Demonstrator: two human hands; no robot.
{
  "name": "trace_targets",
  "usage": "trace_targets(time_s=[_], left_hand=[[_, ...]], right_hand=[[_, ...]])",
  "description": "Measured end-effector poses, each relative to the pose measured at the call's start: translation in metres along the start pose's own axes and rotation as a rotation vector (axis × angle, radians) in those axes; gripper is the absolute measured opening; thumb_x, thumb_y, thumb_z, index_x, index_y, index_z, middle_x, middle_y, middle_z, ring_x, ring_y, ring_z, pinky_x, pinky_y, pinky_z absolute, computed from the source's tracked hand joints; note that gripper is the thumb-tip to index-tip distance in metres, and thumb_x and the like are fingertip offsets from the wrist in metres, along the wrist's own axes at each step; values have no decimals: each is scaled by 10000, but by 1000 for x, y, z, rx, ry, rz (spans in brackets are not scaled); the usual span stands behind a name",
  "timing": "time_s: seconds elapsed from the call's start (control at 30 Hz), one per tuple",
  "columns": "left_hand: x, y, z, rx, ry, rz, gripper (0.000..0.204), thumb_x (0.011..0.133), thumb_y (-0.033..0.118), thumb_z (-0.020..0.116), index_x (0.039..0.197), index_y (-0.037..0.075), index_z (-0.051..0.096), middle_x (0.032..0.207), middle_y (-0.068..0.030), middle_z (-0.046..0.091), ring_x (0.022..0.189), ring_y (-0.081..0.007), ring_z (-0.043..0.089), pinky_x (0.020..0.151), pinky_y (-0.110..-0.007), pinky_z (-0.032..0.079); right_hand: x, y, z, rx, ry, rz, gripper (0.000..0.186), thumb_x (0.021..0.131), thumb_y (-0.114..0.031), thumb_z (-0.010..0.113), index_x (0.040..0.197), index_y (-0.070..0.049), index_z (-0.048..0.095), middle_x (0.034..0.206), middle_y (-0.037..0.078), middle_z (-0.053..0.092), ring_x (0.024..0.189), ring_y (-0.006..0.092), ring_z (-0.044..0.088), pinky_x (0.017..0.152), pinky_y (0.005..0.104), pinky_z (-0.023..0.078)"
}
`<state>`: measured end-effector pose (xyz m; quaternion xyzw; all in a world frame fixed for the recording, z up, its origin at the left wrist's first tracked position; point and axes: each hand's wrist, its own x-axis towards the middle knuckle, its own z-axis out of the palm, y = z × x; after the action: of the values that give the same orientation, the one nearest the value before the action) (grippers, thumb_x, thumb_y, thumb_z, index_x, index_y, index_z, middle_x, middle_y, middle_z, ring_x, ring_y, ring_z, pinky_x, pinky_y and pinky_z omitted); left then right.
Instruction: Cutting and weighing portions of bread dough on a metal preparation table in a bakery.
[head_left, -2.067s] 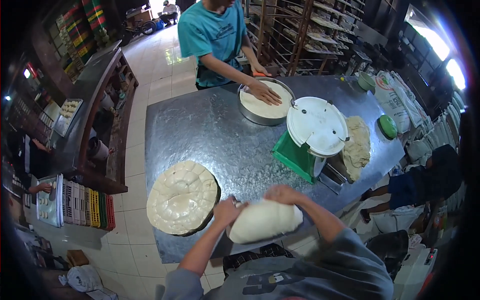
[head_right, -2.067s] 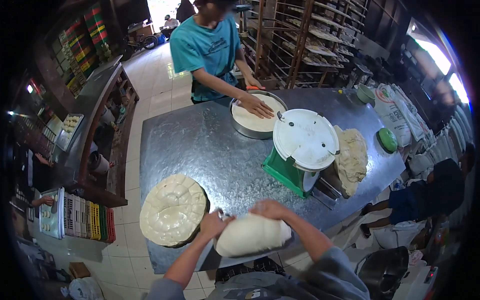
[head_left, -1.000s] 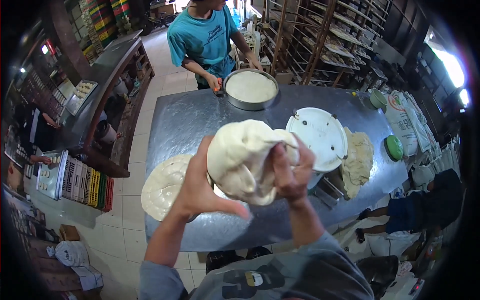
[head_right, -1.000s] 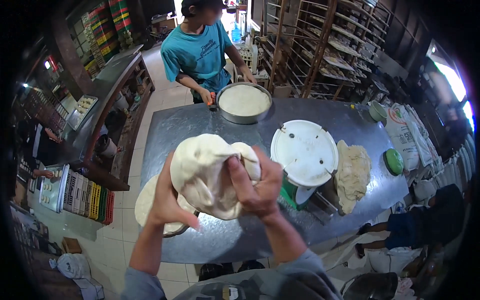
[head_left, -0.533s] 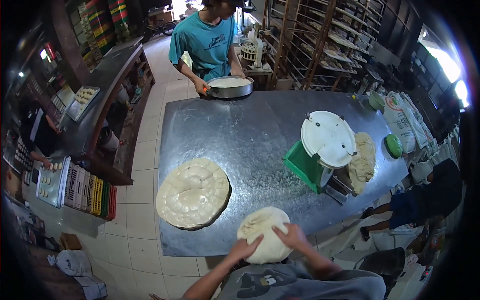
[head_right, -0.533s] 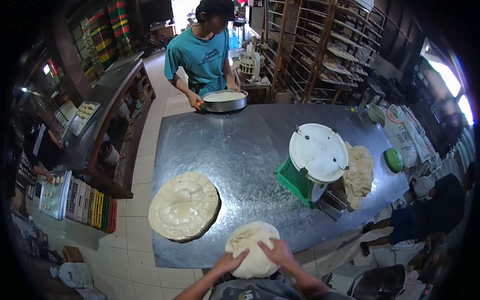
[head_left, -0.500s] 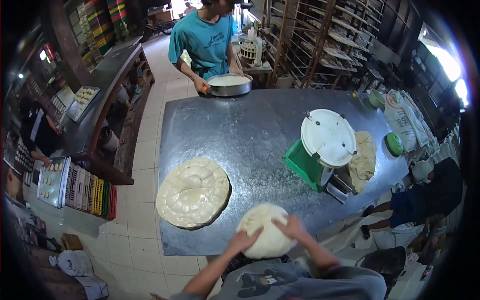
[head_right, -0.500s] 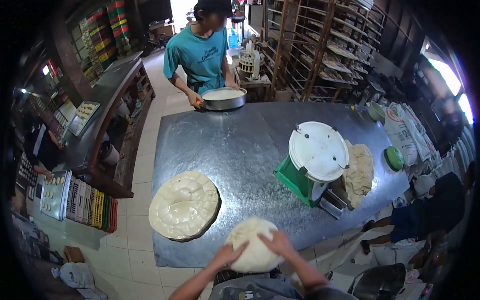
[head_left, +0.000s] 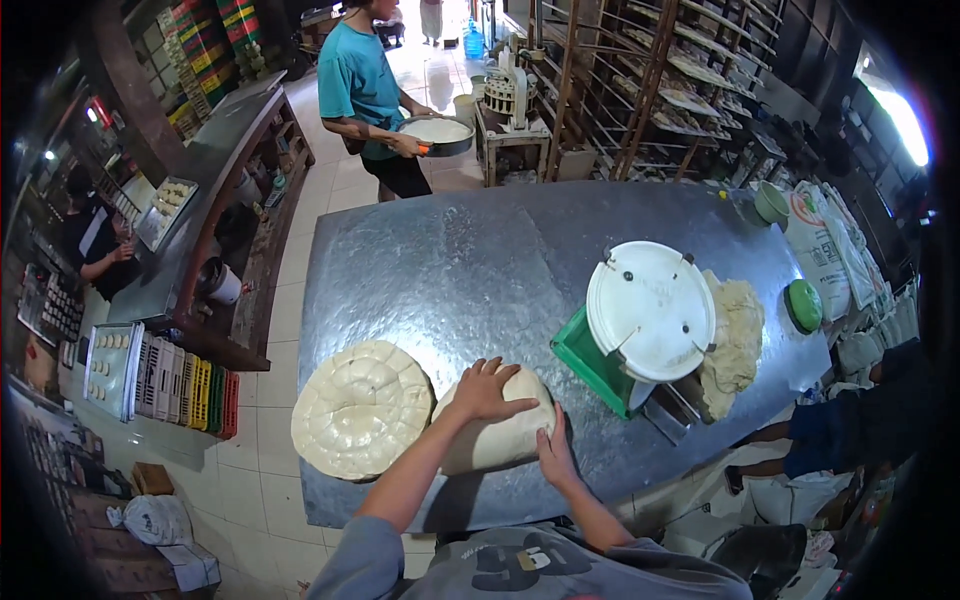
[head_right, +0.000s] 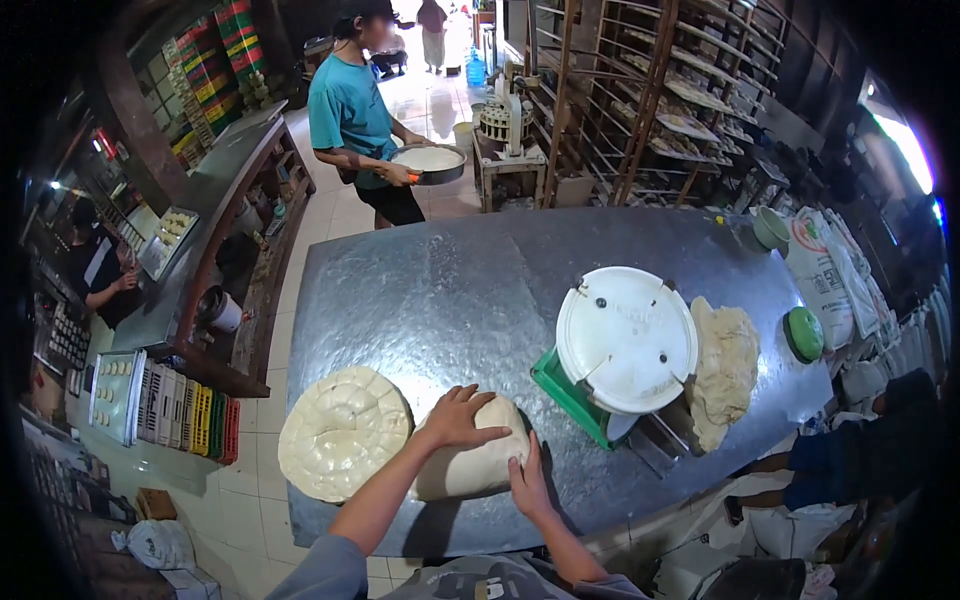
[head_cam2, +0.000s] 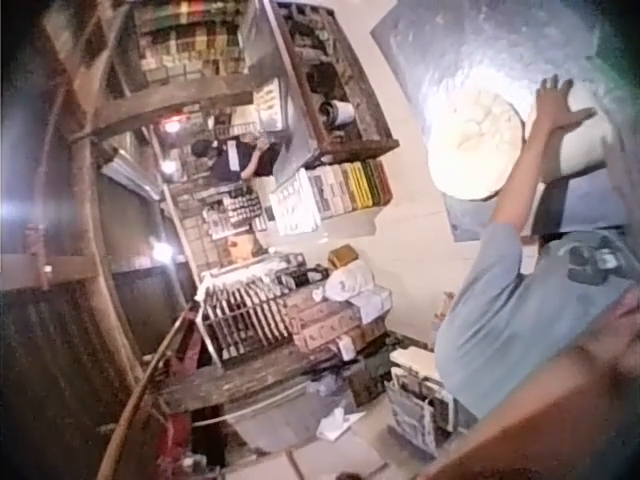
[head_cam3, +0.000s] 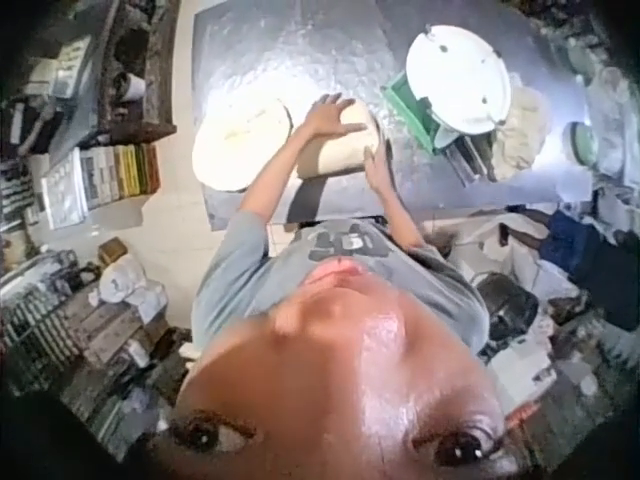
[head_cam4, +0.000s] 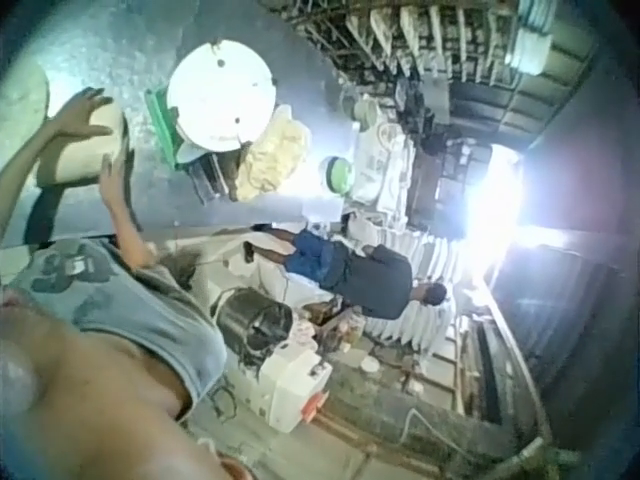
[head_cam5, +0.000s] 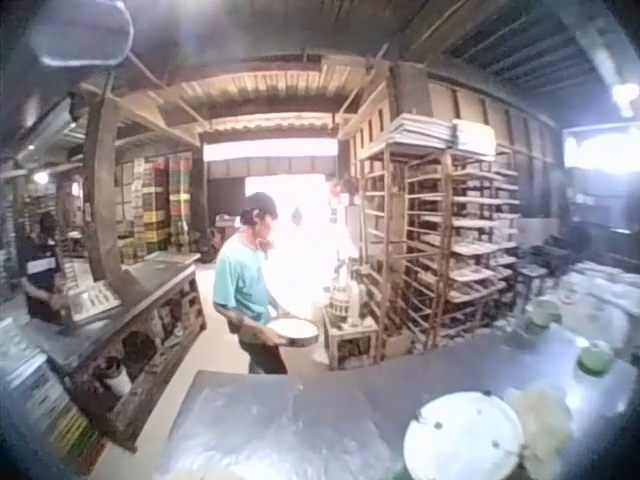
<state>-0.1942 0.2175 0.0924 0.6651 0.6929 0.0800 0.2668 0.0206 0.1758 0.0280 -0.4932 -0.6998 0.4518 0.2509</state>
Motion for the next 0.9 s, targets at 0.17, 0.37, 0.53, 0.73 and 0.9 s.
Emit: trace_targets(time_s=[0.17,0.37,0.53,0.73,0.9], left_hand=[[52,-16,-20,-180,-319,-59,1098,618,840,581,1428,115,425,1385,-243,472,1285,-423,444,1080,-461,355],[93,-25,-18,-543,-524,-101,998,649,778,639,1269,-1,565,1197,-190,616,1091,-283,596,930,-375,468],[74,-13,-32,-464,-603,-383,882,727,777,527,1015,-38,700,1022,-178,673,932,-272,643,812,-383,494],[1,31,-123,-719,-328,-349,714,854,638,529,1038,-33,692,968,-184,694,893,-263,669,794,-358,512],[-108,79,-179,-674,516,360,434,858,420,639,991,10,689,851,-158,673,810,-302,651,753,-388,486]], right_hand=[[44,9,10,281,136,152,586,1009,-308,438,1485,-52,212,1496,233,270,1349,363,338,1103,414,279],[93,27,22,395,161,256,557,990,-436,457,1424,-96,376,1362,159,473,1249,281,452,1042,374,353],[102,-12,11,928,-115,553,603,960,-512,501,1362,-62,503,1276,66,566,1129,176,535,944,326,443],[99,-99,-23,1088,-262,430,421,975,-377,536,1191,-25,620,1053,65,663,921,156,618,797,296,495],[71,-241,-103,228,-141,-646,218,908,-193,600,764,-33,641,680,97,624,563,254,586,554,339,450]])
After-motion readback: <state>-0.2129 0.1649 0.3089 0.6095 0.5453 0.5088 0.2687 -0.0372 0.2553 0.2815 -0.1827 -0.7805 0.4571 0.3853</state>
